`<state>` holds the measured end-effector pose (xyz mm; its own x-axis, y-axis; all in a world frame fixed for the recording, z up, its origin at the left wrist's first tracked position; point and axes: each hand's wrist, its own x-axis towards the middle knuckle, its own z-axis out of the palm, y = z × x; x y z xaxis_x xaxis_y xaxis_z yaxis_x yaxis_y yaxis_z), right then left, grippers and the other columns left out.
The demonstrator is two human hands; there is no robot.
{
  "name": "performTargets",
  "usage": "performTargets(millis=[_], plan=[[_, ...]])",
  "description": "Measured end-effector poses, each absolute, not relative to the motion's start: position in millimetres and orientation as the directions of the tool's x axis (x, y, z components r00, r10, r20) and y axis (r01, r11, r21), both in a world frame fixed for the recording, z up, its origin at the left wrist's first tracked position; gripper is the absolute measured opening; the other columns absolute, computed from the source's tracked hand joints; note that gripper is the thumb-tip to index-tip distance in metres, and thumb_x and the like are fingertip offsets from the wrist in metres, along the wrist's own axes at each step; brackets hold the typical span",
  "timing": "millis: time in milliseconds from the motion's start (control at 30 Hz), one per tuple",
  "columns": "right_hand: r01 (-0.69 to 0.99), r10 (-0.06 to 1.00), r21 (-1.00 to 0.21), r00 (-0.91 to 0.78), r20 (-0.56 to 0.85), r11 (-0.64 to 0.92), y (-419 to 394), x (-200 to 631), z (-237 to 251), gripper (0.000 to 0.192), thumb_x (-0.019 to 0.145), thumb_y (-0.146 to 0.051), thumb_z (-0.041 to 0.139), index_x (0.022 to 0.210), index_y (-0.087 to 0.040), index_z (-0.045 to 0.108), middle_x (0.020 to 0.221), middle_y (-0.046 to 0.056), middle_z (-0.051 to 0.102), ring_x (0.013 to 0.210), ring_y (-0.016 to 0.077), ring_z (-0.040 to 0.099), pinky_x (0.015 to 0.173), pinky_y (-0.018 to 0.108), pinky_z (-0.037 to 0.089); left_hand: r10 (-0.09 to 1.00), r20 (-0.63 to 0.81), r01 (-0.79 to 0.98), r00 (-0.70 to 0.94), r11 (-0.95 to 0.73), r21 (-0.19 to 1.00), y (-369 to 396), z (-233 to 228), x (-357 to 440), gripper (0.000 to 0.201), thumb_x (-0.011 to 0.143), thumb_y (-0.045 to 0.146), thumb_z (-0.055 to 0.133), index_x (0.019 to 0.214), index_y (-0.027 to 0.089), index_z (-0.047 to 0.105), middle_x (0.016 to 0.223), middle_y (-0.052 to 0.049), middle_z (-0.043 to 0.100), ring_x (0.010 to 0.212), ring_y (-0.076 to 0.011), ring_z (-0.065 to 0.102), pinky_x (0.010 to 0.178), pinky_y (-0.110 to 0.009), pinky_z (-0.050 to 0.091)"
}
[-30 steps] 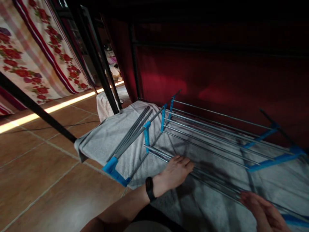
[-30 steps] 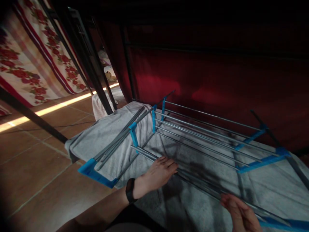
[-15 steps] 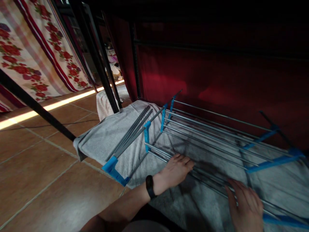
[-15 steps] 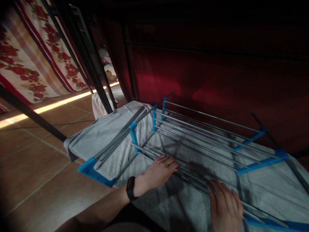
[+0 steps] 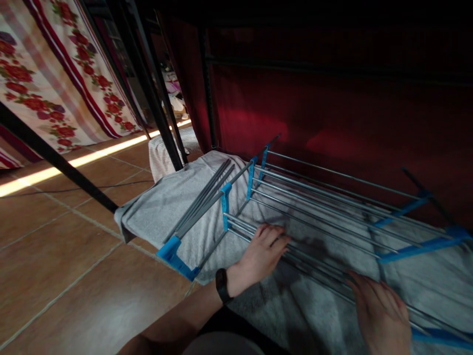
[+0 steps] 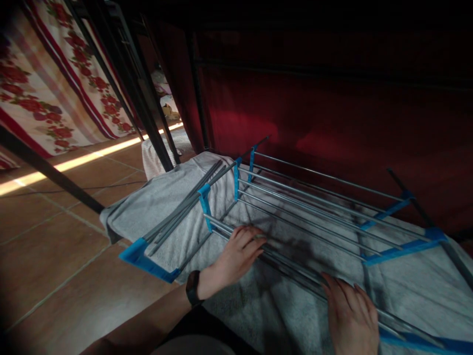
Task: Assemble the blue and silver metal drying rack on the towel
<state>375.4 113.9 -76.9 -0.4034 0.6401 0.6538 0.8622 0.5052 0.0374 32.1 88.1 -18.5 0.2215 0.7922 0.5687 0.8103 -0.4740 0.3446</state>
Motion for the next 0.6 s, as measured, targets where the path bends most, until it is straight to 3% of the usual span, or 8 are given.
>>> performTargets(millis=[133,200,267,333,400,467,600], plan=[[0.862,0.636,0.062,-0.418,0.649,0.504,114,377,-77,0.041,0.107,-0.043,0.042,0.131,-0.021,0.067,0.111,0.010,0.076,0.107,0.0328,0.066,0.109,0.054,0.046,0.755,0.614,0.677,-0.230,-0.329,0.658,72,-36,4,0.019,0.105,0.031,0.055,0.104,0.023,0.072,0.102,-0.008,0.072,0.099,-0.0226,0.064,0.091,-0.038,0.048],[0.860,0.631,0.062,-0.418,0.654,0.506,115,377,-76,0.041,0.107,-0.043,0.042,0.131,-0.021,0.067,0.111,0.009,0.076,0.105,0.0318,0.067,0.108,0.053,0.046,0.712,0.493,0.458,-0.500,-0.265,0.848,69,-42,-11,0.021,0.102,0.038,0.062,0.091,0.023,0.071,0.088,-0.005,0.069,0.086,-0.0197,0.062,0.080,-0.033,0.047],[0.853,0.624,0.067,-0.429,0.653,0.517,115,376,-74,0.042,0.108,-0.044,0.041,0.131,-0.021,0.067,0.111,0.010,0.076,0.104,0.0317,0.067,0.107,0.053,0.046,0.691,0.250,0.126,-0.678,-0.227,0.966,70,-45,-23,0.028,0.097,0.046,0.069,0.084,0.021,0.068,0.079,-0.002,0.065,0.075,-0.0162,0.059,0.071,-0.028,0.045],[0.849,0.617,0.069,-0.434,0.657,0.525,115,375,-72,0.043,0.109,-0.043,0.039,0.131,-0.020,0.067,0.111,0.010,0.077,0.105,0.0321,0.067,0.105,0.052,0.046,0.710,0.002,-0.205,-0.704,-0.206,0.957,73,-43,-31,0.035,0.089,0.052,0.077,0.083,0.019,0.068,0.077,-0.001,0.066,0.070,-0.0138,0.059,0.066,-0.026,0.044],[0.850,0.616,0.062,-0.428,0.661,0.524,114,372,-69,0.043,0.109,-0.043,0.040,0.131,-0.019,0.067,0.110,0.011,0.077,0.104,0.0318,0.067,0.104,0.052,0.046,0.744,-0.137,-0.418,-0.654,-0.203,0.886,77,-38,-35,0.040,0.082,0.054,0.084,0.085,0.017,0.069,0.080,-0.003,0.070,0.072,-0.0132,0.063,0.067,-0.025,0.047],[0.852,0.620,0.050,-0.419,0.663,0.521,113,369,-66,0.040,0.108,-0.041,0.043,0.130,-0.018,0.068,0.108,0.010,0.077,0.103,0.0308,0.067,0.105,0.051,0.046,0.770,-0.181,-0.529,-0.612,-0.229,0.817,80,-31,-37,0.042,0.077,0.051,0.089,0.089,0.016,0.071,0.080,-0.003,0.072,0.074,-0.0132,0.067,0.069,-0.024,0.050],[0.857,0.655,0.014,-0.403,0.639,0.514,109,362,-58,0.034,0.108,-0.038,0.046,0.128,-0.020,0.068,0.110,0.009,0.077,0.103,0.0284,0.067,0.108,0.050,0.045,0.812,-0.256,-0.659,-0.524,-0.196,0.726,84,-20,-39,0.030,0.084,0.037,0.087,0.099,0.014,0.075,0.076,-0.002,0.073,0.068,-0.0112,0.068,0.063,-0.020,0.051]])
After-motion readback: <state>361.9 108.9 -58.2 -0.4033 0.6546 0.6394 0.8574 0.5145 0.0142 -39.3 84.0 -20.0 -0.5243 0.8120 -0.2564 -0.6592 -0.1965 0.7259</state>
